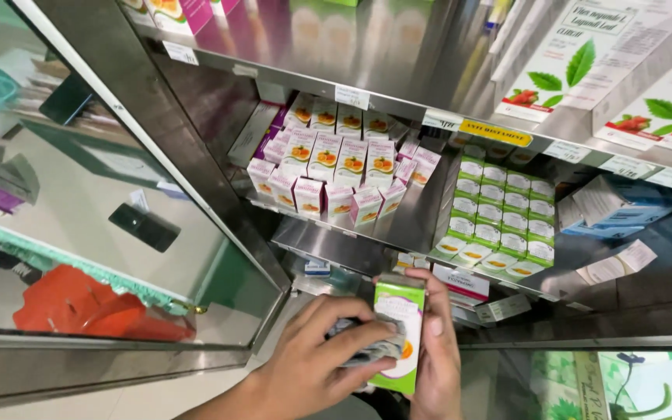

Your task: The person is wiping down boxes of medication on a pharmacy shelf using a cleaning cloth.

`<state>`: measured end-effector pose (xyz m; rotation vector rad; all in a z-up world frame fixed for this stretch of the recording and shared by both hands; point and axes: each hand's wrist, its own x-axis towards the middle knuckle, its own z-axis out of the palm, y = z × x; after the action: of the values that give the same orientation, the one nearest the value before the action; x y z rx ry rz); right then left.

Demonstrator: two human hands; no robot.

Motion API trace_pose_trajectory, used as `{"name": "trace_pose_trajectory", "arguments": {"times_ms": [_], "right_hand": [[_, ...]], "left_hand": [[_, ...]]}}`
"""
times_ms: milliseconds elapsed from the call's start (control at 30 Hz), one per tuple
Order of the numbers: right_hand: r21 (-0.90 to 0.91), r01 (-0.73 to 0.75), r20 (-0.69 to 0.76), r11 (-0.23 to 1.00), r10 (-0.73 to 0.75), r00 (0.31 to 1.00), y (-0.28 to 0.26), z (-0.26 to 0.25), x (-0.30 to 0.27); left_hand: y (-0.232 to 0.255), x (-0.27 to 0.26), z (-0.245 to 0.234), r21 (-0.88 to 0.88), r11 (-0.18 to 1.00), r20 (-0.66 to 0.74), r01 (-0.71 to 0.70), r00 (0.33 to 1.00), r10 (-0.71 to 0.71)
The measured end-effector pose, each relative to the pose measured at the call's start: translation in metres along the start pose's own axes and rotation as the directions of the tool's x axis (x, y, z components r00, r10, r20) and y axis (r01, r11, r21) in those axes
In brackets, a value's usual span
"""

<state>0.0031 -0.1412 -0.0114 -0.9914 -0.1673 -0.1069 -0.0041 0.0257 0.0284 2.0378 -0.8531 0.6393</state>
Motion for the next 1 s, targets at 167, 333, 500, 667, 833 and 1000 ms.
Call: {"name": "trace_pose_trajectory", "arguments": {"times_ms": [167, 333, 500, 667, 833, 1000], "right_hand": [[-0.046, -0.038, 0.085, 0.998, 0.042, 0.996, 0.011, 0.002, 0.004], [-0.008, -0.080, 0.034, 0.997, 0.080, 0.996, 0.028, 0.001, 0.007], [-0.010, -0.125, -0.001, 0.992, 0.125, 0.992, 0.013, 0.005, 0.016], [0.037, -0.114, -0.065, 0.993, 0.116, 0.991, 0.009, -0.002, 0.023], [0.084, -0.121, -0.068, 0.989, 0.127, 0.990, 0.013, -0.007, 0.033], [0.099, -0.110, -0.032, 0.989, 0.114, 0.993, 0.014, 0.006, 0.039]], "left_hand": [[-0.015, -0.026, -0.003, -0.040, 0.998, -0.040, 0.046, 0.998, -0.047], [-0.022, -0.034, -0.001, -0.103, 0.987, 0.026, 0.123, 0.992, -0.121], [-0.029, -0.026, 0.014, -0.136, 0.983, 0.003, 0.121, 0.993, -0.121], [-0.035, -0.016, 0.025, -0.180, 0.964, 0.083, 0.194, 0.980, -0.181], [-0.047, -0.014, 0.034, -0.219, 0.956, 0.069, 0.193, 0.981, -0.182], [-0.062, -0.005, 0.018, -0.129, 0.985, 0.068, 0.115, 0.992, -0.107]]}}
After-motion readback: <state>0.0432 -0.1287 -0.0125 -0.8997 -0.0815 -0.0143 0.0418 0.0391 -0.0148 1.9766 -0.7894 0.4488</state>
